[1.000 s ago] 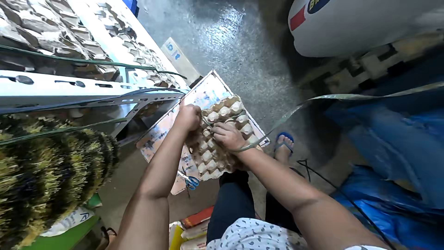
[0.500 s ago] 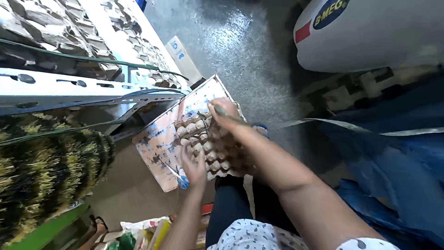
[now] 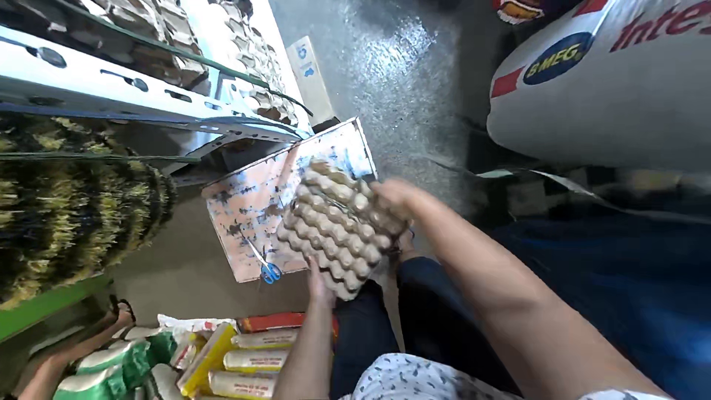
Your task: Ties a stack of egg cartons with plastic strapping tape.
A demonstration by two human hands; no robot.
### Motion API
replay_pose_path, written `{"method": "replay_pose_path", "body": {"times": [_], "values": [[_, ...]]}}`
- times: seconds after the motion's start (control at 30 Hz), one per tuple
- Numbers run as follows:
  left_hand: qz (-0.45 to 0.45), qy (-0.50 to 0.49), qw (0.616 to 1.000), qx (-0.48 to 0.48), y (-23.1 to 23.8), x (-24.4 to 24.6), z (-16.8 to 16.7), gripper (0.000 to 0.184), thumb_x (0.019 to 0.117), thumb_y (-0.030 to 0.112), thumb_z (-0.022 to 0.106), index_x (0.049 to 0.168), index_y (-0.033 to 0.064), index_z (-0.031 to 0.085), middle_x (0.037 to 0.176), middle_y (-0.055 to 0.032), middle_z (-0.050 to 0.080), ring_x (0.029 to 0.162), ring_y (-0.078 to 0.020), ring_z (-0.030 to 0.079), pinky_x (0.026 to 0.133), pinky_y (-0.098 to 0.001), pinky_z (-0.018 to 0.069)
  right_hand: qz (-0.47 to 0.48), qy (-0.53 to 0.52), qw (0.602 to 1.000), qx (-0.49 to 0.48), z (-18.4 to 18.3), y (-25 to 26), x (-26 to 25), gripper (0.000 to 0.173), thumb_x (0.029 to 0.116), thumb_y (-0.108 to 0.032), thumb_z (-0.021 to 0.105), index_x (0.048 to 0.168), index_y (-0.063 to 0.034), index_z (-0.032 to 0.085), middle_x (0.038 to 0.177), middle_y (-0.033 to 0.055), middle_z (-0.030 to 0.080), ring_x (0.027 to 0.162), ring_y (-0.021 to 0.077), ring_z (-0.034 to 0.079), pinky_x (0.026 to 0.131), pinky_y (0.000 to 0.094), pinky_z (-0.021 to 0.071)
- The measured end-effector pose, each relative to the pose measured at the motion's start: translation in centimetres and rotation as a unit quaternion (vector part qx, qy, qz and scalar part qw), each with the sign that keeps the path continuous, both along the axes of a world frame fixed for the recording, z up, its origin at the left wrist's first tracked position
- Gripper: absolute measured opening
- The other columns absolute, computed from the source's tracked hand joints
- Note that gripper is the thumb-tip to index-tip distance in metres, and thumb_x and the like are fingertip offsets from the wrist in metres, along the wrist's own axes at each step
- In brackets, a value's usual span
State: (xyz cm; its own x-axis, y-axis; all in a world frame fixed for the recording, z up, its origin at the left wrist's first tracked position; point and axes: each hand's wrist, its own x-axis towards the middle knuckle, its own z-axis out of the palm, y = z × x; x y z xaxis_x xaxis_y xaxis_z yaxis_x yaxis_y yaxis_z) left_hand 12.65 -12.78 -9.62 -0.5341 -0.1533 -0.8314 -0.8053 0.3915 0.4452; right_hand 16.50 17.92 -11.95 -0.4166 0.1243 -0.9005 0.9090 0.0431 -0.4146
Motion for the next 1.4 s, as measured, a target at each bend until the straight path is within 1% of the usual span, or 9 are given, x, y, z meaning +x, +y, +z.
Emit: {"method": "replay_pose_path", "body": {"times": [0.13, 0.27, 0.5, 0.63, 0.77, 0.9, 1.13, 1.3, 1.4], "values": [[-0.396, 0.001, 0.913, -0.098, 0.8, -11.6, 1.5, 0.068, 0.112, 0.048, 0.02, 0.157, -0.0002, 0.034, 0.158, -0.024, 0.041, 0.147, -0.0326, 0.041, 0.121, -0.0525, 0.0332, -0.28, -0.064, 0.947, -0.147, -0.2, -9.1, 11.2, 0.05, 0.1104, -0.038, 0.04, 0.13, 0.0041, 0.06, 0.121, 0.0209, 0.065, 0.11, 0.0289, 0.063, 0.097, 0.0486, 0.0513], [-0.726, -0.003, 0.674, -0.137, 9.8, -18.8, -0.6, 0.058, 0.1105, 0.05, 0.034, 0.151, 0.012, 0.051, 0.145, -0.0241, 0.056, 0.138, -0.0431, 0.051, 0.114, -0.0676, 0.0346, -0.499, -0.178, 0.788, -0.315, 1.3, -21.0, 12.5, 0.037, 0.1114, -0.026, 0.038, 0.138, -0.0029, 0.051, 0.123, 0.0142, 0.065, 0.098, 0.0195, 0.066, 0.08, 0.0334, 0.0543], [-0.865, 0.112, 0.461, -0.162, 21.4, -16.0, 1.1, 0.074, 0.0995, 0.06, 0.056, 0.15, 0.0066, 0.05, 0.138, -0.0277, 0.059, 0.129, -0.0472, 0.056, 0.105, -0.0689, 0.0426, -0.696, -0.155, 0.697, -0.077, 8.9, -21.8, 9.9, 0.013, 0.1037, -0.008, 0.056, 0.112, 0.0011, 0.054, 0.094, 0.011, 0.055, 0.079, 0.0171, 0.054, 0.071, 0.0347, 0.0496], [-0.872, 0.313, 0.343, 0.158, 19.2, -7.9, 8.1, 0.058, 0.0914, 0.009, 0.073, 0.146, 0.0108, 0.055, 0.155, -0.016, 0.048, 0.147, -0.0385, 0.04, 0.12, -0.0581, 0.0325, -0.626, 0.082, 0.775, 0.004, 12.8, -19.1, 11.4, 0.009, 0.0975, 0.0, 0.047, 0.099, -0.0044, 0.054, 0.091, 0.0014, 0.066, 0.085, 0.007, 0.064, 0.079, 0.0261, 0.0546], [-0.85, 0.338, 0.106, 0.389, 15.9, -4.3, 11.3, 0.062, 0.096, -0.001, 0.061, 0.148, 0.0313, 0.055, 0.154, 0.004, 0.053, 0.149, -0.0259, 0.04, 0.122, -0.0541, 0.0286, -0.165, 0.175, 0.97, 0.035, 15.8, -14.2, 10.6, 0.03, 0.1019, -0.021, 0.058, 0.118, 0.0013, 0.07, 0.115, 0.018, 0.071, 0.114, 0.0266, 0.066, 0.103, 0.0503, 0.05], [-0.849, 0.266, 0.25, 0.383, 14.6, -10.4, 10.7, 0.024, 0.0883, 0.003, 0.068, 0.109, 0.01, 0.077, 0.106, -0.0052, 0.077, 0.128, -0.0272, 0.061, 0.122, -0.0562, 0.0306, -0.032, 0.132, 0.99, -0.021, 18.4, -9.9, 5.9, 0.026, 0.1021, -0.025, 0.055, 0.109, -0.0043, 0.069, 0.098, 0.0168, 0.067, 0.093, 0.0319, 0.065, 0.083, 0.0581, 0.0502], [-0.456, -0.068, 0.787, 0.41, 8.0, -20.3, 5.2, 0.021, 0.0787, 0.031, 0.072, 0.094, 0.0166, 0.071, 0.108, -0.0014, 0.074, 0.099, -0.0123, 0.07, 0.087, -0.0337, 0.0578, -0.285, 0.305, 0.908, -0.039, 10.0, -7.0, -0.1, 0.016, 0.0964, -0.016, 0.069, 0.089, -0.0028, 0.066, 0.077, 0.0037, 0.058, 0.07, 0.0114, 0.053, 0.068, 0.0337, 0.0475], [-0.107, -0.059, 0.902, 0.414, 5.2, -22.3, 1.6, 0.034, 0.1057, 0.025, 0.038, 0.084, 0.0187, 0.064, 0.063, 0.0063, 0.059, 0.051, -0.0046, 0.056, 0.051, -0.0205, 0.0518, -0.372, 0.247, 0.893, -0.065, 5.8, -4.3, -1.7, 0.013, 0.0997, -0.015, 0.064, 0.096, -0.0035, 0.062, 0.076, 0.0009, 0.055, 0.059, 0.0075, 0.048, 0.058, 0.0265, 0.0448], [-0.149, 0.007, 0.933, 0.327, 3.3, -24.9, -0.2, 0.031, 0.1102, 0.021, 0.036, 0.09, 0.0172, 0.059, 0.066, 0.0079, 0.055, 0.05, -0.0025, 0.05, 0.052, -0.0188, 0.0498, -0.417, 0.246, 0.871, -0.076, 4.1, -3.3, -0.4, 0.008, 0.0997, -0.013, 0.063, 0.1, -0.0048, 0.061, 0.075, -0.0001, 0.055, 0.057, 0.0068, 0.047, 0.056, 0.0248, 0.0445]]}}
